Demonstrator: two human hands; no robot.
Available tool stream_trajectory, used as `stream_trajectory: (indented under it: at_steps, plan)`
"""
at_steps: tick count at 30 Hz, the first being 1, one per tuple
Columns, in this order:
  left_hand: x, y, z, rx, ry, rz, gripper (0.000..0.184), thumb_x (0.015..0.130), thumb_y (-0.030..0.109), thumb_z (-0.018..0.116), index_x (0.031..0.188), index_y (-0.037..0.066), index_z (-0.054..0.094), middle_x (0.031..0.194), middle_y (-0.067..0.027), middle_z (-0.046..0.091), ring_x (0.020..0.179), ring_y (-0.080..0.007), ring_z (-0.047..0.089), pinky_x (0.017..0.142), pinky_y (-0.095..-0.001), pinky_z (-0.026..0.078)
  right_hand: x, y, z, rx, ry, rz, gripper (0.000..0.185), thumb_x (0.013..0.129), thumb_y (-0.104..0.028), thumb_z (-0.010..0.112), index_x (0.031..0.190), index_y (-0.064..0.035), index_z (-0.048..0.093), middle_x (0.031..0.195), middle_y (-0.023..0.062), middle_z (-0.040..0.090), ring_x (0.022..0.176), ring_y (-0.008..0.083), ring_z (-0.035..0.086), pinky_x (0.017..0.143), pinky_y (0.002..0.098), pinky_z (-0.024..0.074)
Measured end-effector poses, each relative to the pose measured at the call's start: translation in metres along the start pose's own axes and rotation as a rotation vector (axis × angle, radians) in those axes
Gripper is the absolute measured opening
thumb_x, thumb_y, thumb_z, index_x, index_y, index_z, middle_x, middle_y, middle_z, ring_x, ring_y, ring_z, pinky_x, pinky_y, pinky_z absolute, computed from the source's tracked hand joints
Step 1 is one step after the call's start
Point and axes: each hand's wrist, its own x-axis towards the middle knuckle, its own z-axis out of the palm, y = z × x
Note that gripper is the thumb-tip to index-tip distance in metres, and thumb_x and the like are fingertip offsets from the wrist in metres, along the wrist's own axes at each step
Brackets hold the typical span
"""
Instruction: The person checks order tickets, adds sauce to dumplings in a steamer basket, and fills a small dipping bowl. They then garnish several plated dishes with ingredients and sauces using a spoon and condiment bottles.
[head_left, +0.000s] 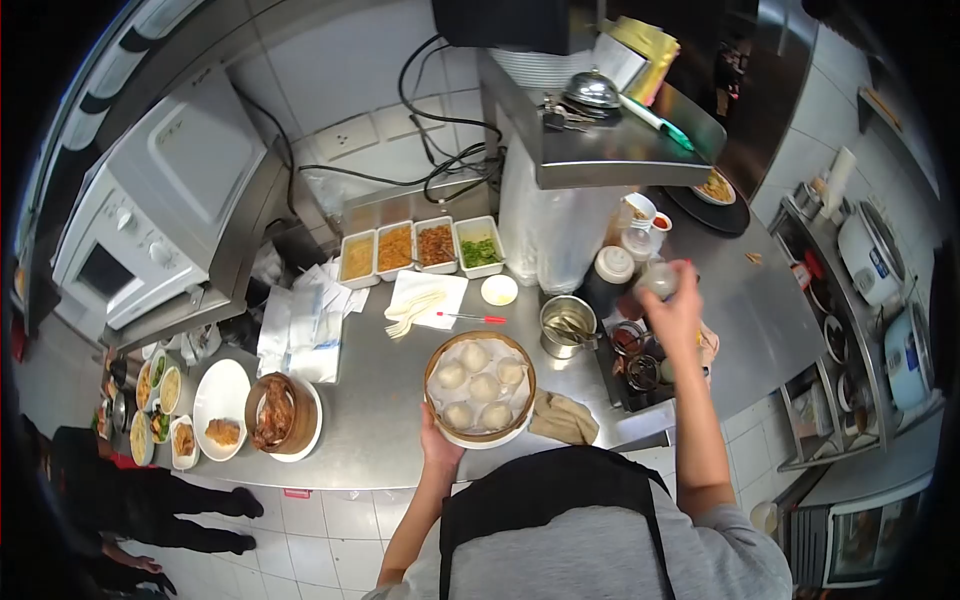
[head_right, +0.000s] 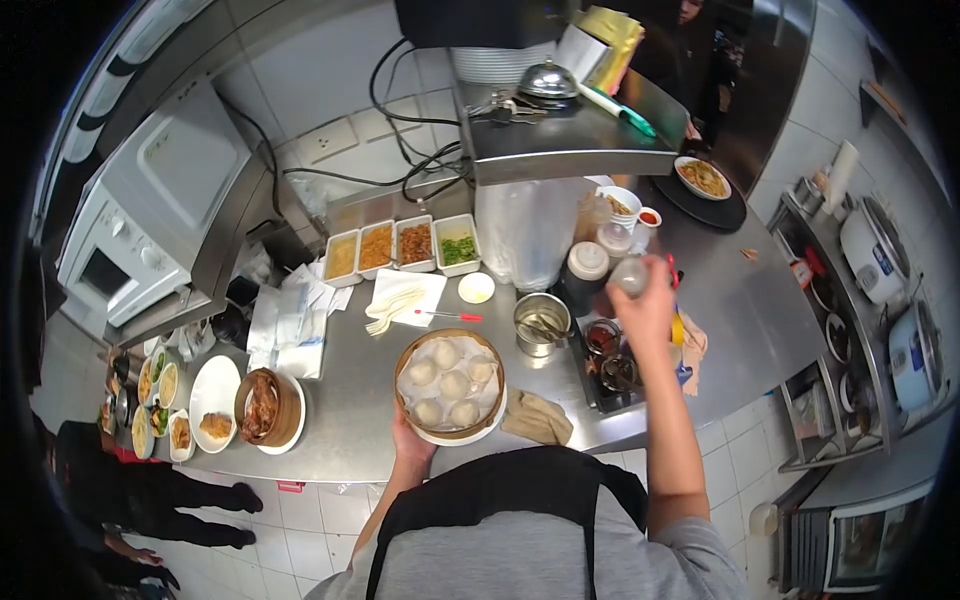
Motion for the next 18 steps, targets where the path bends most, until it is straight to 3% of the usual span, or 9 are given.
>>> stream_trajectory:
  at_steps: [3,4,5,8,10,12,13,18]
  plan:
    - [0.003,0.002,0.001,0.009,-0.018,-0.013,0.063,0.095,0.052,0.024,0.141,0.01,0.027,0.144,-0.0127,0.031,0.131,-0.0328,0.031,0.108,-0.048,0.026,0.011,-0.045,-0.029,0.483,0.224,-0.138,0.064,0.072,-0.008,0.074,0.123,-0.0028,0.037,0.107,0.0126,0.056,0.095,0.0195,0.057,0.085,0.0324,0.0458]
    - [0.0,0.002,0.002,0.014,-0.007,-0.027,0.063,0.095,0.053,0.024,0.141,0.01,0.027,0.144,-0.0128,0.03,0.131,-0.0328,0.031,0.108,-0.048,0.026,0.014,-0.051,-0.029,0.67,0.136,-0.153,0.065,0.075,-0.005,0.072,0.127,-0.0021,0.033,0.115,0.0127,0.052,0.103,0.0194,0.054,0.089,0.0324,0.0431]
    - [-0.003,0.003,0.002,0.02,0.008,-0.033,0.063,0.094,0.053,0.024,0.141,0.01,0.026,0.144,-0.0128,0.03,0.131,-0.0328,0.031,0.108,-0.0479,0.026,0.012,-0.062,-0.023,0.826,0.074,-0.112,0.061,0.073,-0.005,0.073,0.123,-0.0033,0.038,0.114,0.0114,0.053,0.104,0.0178,0.053,0.088,0.0317,0.0433]
    - [-0.001,0.006,0.011,0.04,0.019,-0.036,0.064,0.094,0.053,0.023,0.141,0.01,0.026,0.144,-0.0127,0.031,0.131,-0.0327,0.031,0.108,-0.0471,0.026,-0.008,-0.058,0.005,0.564,-0.186,-0.183,0.053,0.069,-0.007,0.073,0.117,-0.003,0.052,0.109,0.0072,0.056,0.1,0.016,0.055,0.088,0.0312,0.0431]
    - [-0.001,0.006,0.009,0.004,0.043,-0.041,0.059,0.096,0.049,0.023,0.14,0.01,0.029,0.142,-0.0132,0.033,0.13,-0.033,0.033,0.107,-0.0473,0.028,-0.027,-0.056,0.02,0.283,-0.406,-0.429,0.058,0.063,-0.008,0.073,0.118,-0.0039,0.054,0.105,0.014,0.061,0.099,0.0261,0.059,0.087,0.0354,0.046]
    - [-0.001,0.006,0.005,-0.006,0.048,-0.044,0.06,0.096,0.049,0.023,0.14,0.01,0.029,0.142,-0.0134,0.033,0.129,-0.033,0.033,0.107,-0.0469,0.028,-0.051,-0.063,0.024,0.053,-0.627,-0.502,0.061,0.06,-0.011,0.072,0.118,-0.0112,0.054,0.102,0.0134,0.06,0.093,0.0343,0.058,0.081,0.04,0.0483]
    - [0.0,0.005,0.003,0.0,0.041,-0.046,0.062,0.095,0.051,0.023,0.14,0.01,0.028,0.143,-0.0132,0.032,0.13,-0.0327,0.032,0.107,-0.0465,0.027,-0.058,-0.067,0.026,-0.049,-0.722,-0.546,0.059,0.06,-0.011,0.072,0.117,-0.0142,0.055,0.097,0.0088,0.059,0.092,0.0298,0.058,0.078,0.0402,0.0466]
    - [-0.001,0.006,0.004,-0.026,0.032,-0.055,0.064,0.095,0.053,0.025,0.14,0.008,0.027,0.143,-0.0139,0.032,0.131,-0.0321,0.032,0.108,-0.0455,0.026,-0.082,-0.069,0.035,-0.309,-0.781,-0.789,0.054,0.061,-0.014,0.072,0.112,-0.0194,0.057,0.087,0.0011,0.056,0.088,0.02,0.055,0.075,0.0365,0.0394]
